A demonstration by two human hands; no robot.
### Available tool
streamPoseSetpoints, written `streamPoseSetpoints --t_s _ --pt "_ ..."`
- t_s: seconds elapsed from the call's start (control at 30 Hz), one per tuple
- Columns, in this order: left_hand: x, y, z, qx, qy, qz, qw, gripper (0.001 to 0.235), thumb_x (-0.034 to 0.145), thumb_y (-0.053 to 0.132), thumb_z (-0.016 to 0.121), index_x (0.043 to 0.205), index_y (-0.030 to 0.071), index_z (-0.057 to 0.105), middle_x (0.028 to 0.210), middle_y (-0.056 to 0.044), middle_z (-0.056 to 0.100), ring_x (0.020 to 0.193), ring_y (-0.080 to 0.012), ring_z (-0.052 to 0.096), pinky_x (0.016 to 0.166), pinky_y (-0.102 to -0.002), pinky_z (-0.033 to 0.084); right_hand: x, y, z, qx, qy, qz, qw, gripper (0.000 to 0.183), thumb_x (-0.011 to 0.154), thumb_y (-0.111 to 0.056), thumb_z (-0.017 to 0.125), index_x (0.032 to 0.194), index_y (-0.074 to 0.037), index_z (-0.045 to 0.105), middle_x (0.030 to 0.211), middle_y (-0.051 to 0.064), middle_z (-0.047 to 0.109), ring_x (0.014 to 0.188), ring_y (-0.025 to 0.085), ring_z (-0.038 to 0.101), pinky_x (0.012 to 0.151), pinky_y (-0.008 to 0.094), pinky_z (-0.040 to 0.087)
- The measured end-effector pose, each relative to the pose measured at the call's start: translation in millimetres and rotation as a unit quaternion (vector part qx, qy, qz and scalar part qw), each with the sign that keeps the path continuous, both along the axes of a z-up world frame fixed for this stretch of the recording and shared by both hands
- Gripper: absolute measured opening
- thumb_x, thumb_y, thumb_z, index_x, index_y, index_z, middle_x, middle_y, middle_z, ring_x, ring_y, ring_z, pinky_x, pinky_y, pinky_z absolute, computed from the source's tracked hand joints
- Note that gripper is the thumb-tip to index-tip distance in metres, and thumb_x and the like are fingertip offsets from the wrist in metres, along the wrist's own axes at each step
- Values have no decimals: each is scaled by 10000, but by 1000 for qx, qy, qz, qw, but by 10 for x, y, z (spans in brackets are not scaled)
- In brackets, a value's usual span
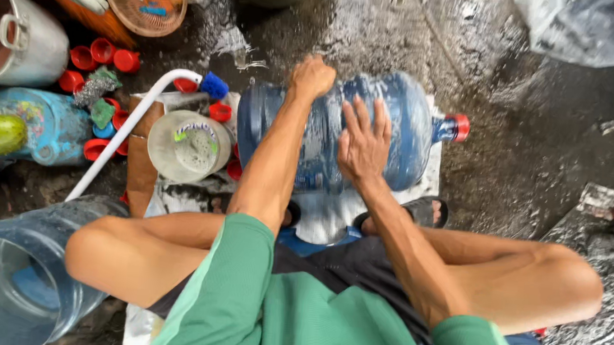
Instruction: The person cleans a large plastic water jug by hand using a sponge and soapy water, scrubbing the exterior surface thoroughly before rinsing the sponge in a nearby bowl.
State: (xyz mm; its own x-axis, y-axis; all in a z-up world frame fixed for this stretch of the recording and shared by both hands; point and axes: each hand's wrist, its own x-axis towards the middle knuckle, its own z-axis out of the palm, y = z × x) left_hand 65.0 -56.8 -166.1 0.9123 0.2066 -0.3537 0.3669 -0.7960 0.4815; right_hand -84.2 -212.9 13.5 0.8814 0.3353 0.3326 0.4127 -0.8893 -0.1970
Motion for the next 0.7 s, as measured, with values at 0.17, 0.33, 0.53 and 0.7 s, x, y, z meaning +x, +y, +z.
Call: streamPoseSetpoints --t_s 0.17,0.33,0.53,0.7 --pt "-1444 -330 1881 100 -121 -50 986 543 814 252 458 1317 49 440 1301 -197 487 1206 -424 465 1017 -619 277 -130 -55 -123 25 -21 -17 999 501 901 -278 314 1364 -233 501 1421 11 439 1367 335 276 1086 469 218" --pt "-1232 -279 1556 120 -144 -16 982 546 867 203 479 1359 -14 389 1348 -244 444 1300 -446 367 1032 -608 299 -303 -115 -36 23 -35 -9 999 533 920 -304 239 1395 -246 474 1456 -10 411 1388 321 250 1107 462 203" --pt "-612 -7 1068 48 69 -33 996 512 699 395 405 981 94 708 956 -152 691 982 -378 645 808 -558 460 -226 -65 35 29 -82 -23 996 488 929 -275 287 1347 -235 534 1398 -1 480 1350 316 327 1081 447 254" --pt "-2006 -290 2398 83 -224 -79 968 520 730 217 515 1215 31 519 1198 -207 512 1173 -414 462 911 -568 413 -173 -35 -39 44 -87 -27 995 479 923 -320 331 1337 -246 561 1391 2 494 1337 322 341 1077 440 258"
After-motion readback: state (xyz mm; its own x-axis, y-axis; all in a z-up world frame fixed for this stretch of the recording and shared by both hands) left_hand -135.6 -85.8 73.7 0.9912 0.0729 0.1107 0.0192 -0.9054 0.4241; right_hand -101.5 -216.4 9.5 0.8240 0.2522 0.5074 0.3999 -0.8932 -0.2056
